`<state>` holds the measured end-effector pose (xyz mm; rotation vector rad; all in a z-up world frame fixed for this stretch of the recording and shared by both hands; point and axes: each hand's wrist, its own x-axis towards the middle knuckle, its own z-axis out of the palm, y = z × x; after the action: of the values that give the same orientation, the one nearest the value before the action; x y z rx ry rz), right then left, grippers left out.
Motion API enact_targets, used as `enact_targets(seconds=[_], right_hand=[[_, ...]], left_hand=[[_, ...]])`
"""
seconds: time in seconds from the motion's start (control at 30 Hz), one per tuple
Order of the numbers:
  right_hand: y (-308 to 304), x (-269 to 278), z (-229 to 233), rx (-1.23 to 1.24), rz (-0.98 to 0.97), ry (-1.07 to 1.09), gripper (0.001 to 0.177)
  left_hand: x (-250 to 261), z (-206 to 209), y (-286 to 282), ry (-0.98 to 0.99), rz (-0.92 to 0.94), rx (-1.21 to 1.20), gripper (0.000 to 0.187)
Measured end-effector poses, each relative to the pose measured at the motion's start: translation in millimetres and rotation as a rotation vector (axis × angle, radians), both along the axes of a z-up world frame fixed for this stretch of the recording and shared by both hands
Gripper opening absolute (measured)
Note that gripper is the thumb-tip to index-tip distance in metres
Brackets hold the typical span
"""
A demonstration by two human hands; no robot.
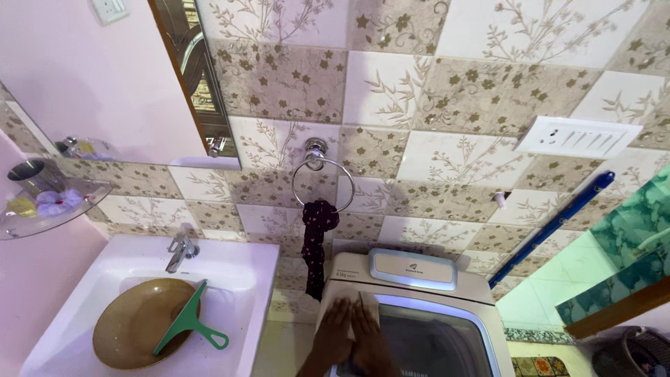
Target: The person wipes the top lid, control panel, and front surface of a washing machine by hand with a cloth, then opens the lid and wipes the inner rim and tub.
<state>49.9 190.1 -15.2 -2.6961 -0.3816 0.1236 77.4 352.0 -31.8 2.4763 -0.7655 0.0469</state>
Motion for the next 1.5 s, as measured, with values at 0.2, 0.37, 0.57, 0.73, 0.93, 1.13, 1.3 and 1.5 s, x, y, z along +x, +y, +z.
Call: enact_targets(seconds=[0.2,0.37,0.57,0.73,0.93,1.13,1.3,1.5], right_hand=[[-8,-58,-12,-0.023,-0.063,0.137,0.071],[-28,-68,-9,-0.045,-0.043,0.121,0.074],[-39,-69,-4,-0.032,-0.049,0.149,0.07],[-56,-72,2,-0.103,0.008,0.049,0.065],[-86,-86,1,-0.118,-0.001,0.05,0.069],[-130,-87,10,-0.121,-0.07,-0.055,0.075],[-150,-88,15,-0.009,-0.204,-0.122,0.081],[-203,-129,12,0.071,-0.073,-0.321,0.077]], left_hand=[[-64,-13,-17,0.088,0.036,0.107,0.08],[-73,-11,-36,0.104,0.052,0.093,0.073],[-76,-5,-53,-0.152,0.098,0.105,0.068],[-81,-4,-66,-0.358,0.2,0.078,0.053],[-92,-13,-95,-0.196,0.027,0.031,0.059],[-80,-3,-134,-0.147,-0.195,-0.046,0.065],[-67,10,-167,0.039,-0.151,-0.008,0.089],[-93,9,-224,-0.049,-0.369,0.087,0.073]])
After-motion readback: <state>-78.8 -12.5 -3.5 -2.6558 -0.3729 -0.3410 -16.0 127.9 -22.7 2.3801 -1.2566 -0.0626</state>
